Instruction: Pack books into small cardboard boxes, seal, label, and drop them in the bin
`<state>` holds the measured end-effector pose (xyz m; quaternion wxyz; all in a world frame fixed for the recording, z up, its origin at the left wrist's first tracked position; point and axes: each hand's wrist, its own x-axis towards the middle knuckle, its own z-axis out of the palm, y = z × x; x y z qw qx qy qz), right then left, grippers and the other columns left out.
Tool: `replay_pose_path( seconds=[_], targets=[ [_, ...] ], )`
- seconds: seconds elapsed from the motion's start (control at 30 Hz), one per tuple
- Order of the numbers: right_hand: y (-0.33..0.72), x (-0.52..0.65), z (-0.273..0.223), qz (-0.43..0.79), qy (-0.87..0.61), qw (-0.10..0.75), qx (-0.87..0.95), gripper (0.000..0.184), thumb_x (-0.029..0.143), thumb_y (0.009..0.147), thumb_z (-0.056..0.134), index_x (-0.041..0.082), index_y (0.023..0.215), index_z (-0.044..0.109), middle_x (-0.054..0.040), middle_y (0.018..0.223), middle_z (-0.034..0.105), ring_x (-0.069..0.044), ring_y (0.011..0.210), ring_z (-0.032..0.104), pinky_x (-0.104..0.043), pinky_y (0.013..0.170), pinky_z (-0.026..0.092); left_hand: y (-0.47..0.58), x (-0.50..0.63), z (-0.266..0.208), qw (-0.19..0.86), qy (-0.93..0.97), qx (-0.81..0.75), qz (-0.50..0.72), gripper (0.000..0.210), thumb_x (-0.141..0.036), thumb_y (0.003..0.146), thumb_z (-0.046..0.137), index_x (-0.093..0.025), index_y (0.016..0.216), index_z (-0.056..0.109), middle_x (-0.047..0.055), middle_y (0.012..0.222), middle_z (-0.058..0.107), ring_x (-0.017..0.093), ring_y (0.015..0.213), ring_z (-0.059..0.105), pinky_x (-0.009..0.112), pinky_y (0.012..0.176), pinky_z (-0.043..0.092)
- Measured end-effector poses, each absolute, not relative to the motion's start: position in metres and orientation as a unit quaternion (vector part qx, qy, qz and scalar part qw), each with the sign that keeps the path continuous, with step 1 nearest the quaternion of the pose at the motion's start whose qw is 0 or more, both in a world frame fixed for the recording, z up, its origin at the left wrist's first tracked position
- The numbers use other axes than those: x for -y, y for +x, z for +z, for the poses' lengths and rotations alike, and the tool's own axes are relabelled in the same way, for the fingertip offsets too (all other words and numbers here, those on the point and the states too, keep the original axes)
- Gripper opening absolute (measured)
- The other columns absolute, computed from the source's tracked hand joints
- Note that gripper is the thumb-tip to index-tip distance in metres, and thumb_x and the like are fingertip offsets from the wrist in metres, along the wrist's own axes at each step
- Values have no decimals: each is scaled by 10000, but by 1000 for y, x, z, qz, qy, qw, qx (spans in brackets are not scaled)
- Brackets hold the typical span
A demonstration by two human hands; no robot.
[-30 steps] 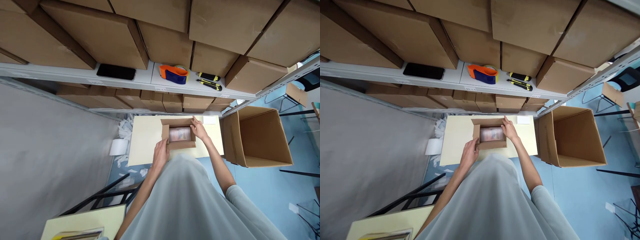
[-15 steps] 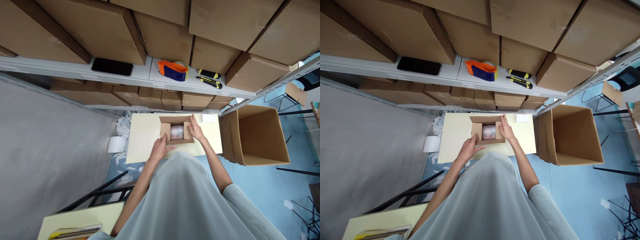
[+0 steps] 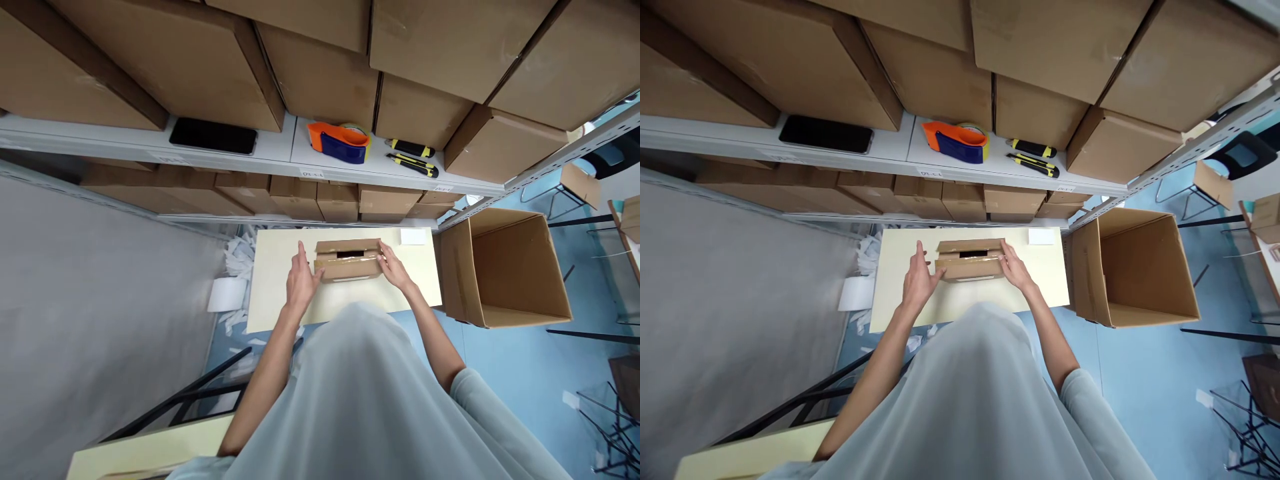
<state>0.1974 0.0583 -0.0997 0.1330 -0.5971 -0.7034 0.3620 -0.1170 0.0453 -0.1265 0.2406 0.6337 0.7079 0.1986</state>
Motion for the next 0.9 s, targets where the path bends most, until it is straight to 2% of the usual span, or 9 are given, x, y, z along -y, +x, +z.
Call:
replay_pose_path(
  seconds=[0.1,0.17,0.23,0.33,0.43,0.5,0.57,0.7,0.9],
  targets=[
    [197,-43,-110,360,-587,122,714,644,352,1144,296,132,1749,288,-153,1740,454,-210,1617,437,-399,1338,352,-121,-53,-129,242,666,-679,191,791,-268,947,667,-238,1691,400,204,1636,466,358,1283,682,491,1071,586],
    [193,-33,-113,332,-591,104,728,616,307,1132,313,130,1720,366,-146,1741,454,-222,1624,422,-414,1351,328,-122,-54,-133,253,684,-660,181,566,-267,952,651,-242,1517,619,180,1658,450,368,1328,652,500,1124,560],
    [185,-28,-115,296,-607,85,733,591,290,1132,318,141,1695,422,-130,1726,482,-245,1623,413,-437,1353,319,-121,-54,-138,264,687,-653,177,400,-289,974,626,-235,1359,715,168,1650,468,377,1342,634,511,1142,544],
    [175,-30,-116,244,-652,82,713,533,315,1143,338,159,1599,566,-114,1617,616,-294,1622,368,-466,1330,338,-114,-51,-146,273,667,-663,200,319,-344,1013,588,-220,1276,718,175,1586,530,370,1344,621,504,1132,536],
    [170,-42,-125,231,-678,115,688,468,311,1141,370,177,1457,688,-137,1437,723,-317,1481,495,-463,1249,425,-102,-50,-156,291,632,-674,249,266,-371,1059,524,-217,1216,675,163,1413,634,322,1273,648,461,1090,542],
    [169,-51,-136,229,-676,156,682,413,281,1128,412,187,1378,727,-148,1349,731,-309,1321,581,-451,1173,484,-94,-51,-165,298,600,-682,293,234,-366,1072,506,-218,1197,638,146,1314,666,296,1240,655,435,1073,538],
    [167,-58,-149,215,-672,208,677,345,251,1111,464,195,1276,762,-147,1270,719,-300,1230,588,-441,1113,514,-87,-53,-174,295,563,-692,343,205,-370,1064,537,-216,1172,619,139,1266,679,288,1236,651,421,1069,529],
    [160,-58,-172,184,-671,288,658,280,248,1112,506,207,1145,781,-138,1171,693,-289,1186,552,-438,1083,510,-80,-54,-191,290,519,-689,416,195,-404,1048,601,-226,1125,631,121,1224,699,274,1219,658,403,1068,520],
    [155,-50,-184,162,-673,305,654,299,263,1129,478,201,1151,770,-143,1156,677,-286,1181,548,-456,1104,481,-79,-49,-199,284,502,-687,442,200,-423,1051,606,-236,1105,648,121,1249,709,268,1265,656,404,1109,504]
  ],
)
